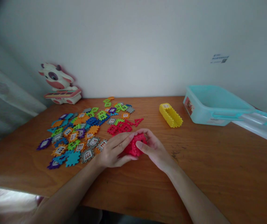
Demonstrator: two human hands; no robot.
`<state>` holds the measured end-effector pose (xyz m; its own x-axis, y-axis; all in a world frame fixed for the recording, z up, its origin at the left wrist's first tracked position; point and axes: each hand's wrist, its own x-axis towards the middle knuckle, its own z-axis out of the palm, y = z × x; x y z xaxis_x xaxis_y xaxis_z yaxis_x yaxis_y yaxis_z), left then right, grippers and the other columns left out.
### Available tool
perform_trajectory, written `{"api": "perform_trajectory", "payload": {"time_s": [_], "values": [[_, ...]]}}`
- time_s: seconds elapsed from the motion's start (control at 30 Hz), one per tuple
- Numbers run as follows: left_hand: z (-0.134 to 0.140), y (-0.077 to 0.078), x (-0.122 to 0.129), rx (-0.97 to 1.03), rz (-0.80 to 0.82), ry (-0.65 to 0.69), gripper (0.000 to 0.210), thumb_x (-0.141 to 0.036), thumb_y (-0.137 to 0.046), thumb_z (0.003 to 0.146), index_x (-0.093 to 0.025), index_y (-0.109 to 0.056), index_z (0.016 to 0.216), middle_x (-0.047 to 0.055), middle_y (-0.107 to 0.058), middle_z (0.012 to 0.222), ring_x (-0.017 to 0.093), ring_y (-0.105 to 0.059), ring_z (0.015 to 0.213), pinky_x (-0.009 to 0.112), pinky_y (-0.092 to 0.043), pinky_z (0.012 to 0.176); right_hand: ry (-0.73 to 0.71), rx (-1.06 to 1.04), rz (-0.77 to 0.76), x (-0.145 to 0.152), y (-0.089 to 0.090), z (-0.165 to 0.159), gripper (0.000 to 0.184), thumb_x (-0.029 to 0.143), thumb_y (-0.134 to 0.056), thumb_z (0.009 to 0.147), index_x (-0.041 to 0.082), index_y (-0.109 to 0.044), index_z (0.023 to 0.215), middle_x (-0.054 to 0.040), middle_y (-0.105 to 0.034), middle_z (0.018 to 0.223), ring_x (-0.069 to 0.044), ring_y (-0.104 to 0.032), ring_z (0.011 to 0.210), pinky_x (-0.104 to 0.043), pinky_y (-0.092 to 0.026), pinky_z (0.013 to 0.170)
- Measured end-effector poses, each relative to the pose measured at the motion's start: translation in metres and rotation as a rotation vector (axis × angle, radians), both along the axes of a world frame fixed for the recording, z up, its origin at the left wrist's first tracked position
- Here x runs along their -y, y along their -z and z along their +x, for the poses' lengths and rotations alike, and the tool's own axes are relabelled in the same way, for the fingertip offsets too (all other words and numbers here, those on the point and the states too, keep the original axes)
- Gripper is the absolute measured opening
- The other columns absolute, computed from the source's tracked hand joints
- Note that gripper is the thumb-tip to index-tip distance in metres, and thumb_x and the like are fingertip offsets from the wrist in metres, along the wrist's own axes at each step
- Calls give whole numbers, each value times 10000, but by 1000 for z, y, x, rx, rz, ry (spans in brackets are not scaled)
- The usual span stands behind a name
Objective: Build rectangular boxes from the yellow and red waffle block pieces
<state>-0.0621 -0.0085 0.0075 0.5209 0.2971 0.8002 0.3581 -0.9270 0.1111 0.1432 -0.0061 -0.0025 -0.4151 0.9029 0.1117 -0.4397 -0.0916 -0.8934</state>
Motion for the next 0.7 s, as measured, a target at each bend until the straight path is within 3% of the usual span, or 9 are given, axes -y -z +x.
{"api": "perform_trajectory", "payload": {"time_s": [0.17, 0.4, 0.53, 0.7], "values": [[-2, -1, -1, 9, -16, 13, 856, -391, -743, 869, -159, -313, 1572, 196, -656, 1335, 297, -662, 1219, 439, -599, 987, -72, 40, 14, 0, 6, 4, 400, 354, -826, 808, 306, -629, 1152, -18, -685, 1087, -159, -643, 944, -305, -544, 863], [0, 2, -3, 20, -11, -3, 824, -365, -728, 886, -147, -320, 1569, 199, -643, 1348, 289, -646, 1241, 445, -591, 1005, -1, 56, 137, 0, 15, 0, 369, 329, -729, 904, 354, -603, 1251, -27, -654, 1251, -164, -619, 1130, -314, -510, 984], [0, 2, -2, 50, -34, -15, 803, -362, -728, 887, -140, -345, 1557, 209, -638, 1344, 290, -646, 1233, 429, -595, 991, 50, 112, 169, 2, 10, -5, 379, 434, -736, 884, 360, -604, 1231, -37, -653, 1267, -192, -613, 1161, -359, -504, 1015], [-1, -3, 1, 173, -211, -36, 710, -380, -702, 900, -190, -415, 1522, 189, -611, 1396, 302, -631, 1255, 454, -571, 1017, 18, 131, 193, 4, 5, -5, 517, 585, -561, 953, 367, -491, 1417, -75, -610, 1359, -234, -578, 1248, -432, -473, 1069]]}}
